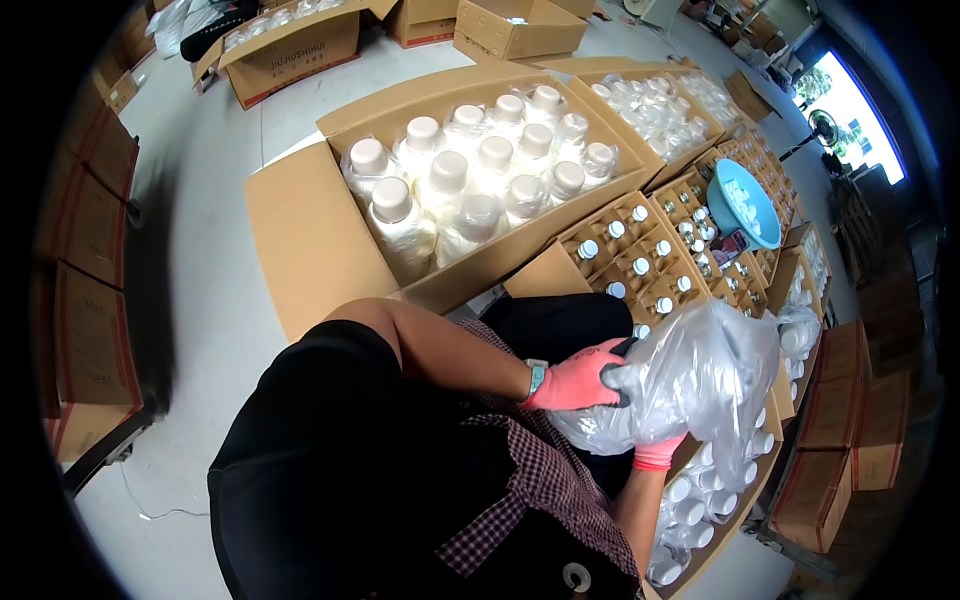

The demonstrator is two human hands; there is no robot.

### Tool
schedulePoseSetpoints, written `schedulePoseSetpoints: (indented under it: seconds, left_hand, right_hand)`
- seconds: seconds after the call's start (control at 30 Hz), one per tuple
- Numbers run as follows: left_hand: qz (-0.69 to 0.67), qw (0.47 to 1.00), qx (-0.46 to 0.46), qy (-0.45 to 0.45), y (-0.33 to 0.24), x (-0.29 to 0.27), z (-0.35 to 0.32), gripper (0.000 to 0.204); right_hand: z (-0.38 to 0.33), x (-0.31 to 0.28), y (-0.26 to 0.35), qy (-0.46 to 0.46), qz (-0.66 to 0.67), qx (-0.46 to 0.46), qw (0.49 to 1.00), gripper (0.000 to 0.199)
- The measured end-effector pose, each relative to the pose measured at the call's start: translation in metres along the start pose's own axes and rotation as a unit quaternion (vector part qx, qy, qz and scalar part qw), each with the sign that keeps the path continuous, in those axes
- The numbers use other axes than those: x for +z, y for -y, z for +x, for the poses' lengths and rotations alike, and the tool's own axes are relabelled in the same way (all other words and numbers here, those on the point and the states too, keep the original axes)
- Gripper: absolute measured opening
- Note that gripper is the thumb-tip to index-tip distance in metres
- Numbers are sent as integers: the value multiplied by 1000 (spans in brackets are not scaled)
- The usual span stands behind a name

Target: The person takes a white plastic jug, inserts a metallic interior component, secures a plastic lid, places the jug into a plastic bag, and then puts the bagged jug into a cardboard box.

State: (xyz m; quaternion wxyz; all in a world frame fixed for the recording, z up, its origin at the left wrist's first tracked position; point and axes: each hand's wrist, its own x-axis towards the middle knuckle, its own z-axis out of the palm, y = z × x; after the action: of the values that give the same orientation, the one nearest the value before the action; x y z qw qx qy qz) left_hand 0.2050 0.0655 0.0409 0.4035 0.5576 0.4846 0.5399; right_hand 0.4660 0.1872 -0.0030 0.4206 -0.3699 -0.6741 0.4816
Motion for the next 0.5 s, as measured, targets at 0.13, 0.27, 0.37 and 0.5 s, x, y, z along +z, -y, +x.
schedulePoseSetpoints:
  seconds: [0.13,0.27,0.37,0.5]
  left_hand:
    - [-310,942,-91,-90,13,-50,30,35]
    - [-548,831,-40,-85,-9,-133,4,34]
    - [-569,801,9,-185,9,-167,-15,39]
    - [-625,763,49,-155,2,-192,-22,45]
  right_hand:
    - [22,44,31,41,-71,-41,996,59]
    - [37,64,73,213,-203,-82,952,64]
    - [52,140,143,233,2,43,971,77]
    - [75,186,141,134,197,121,964,59]
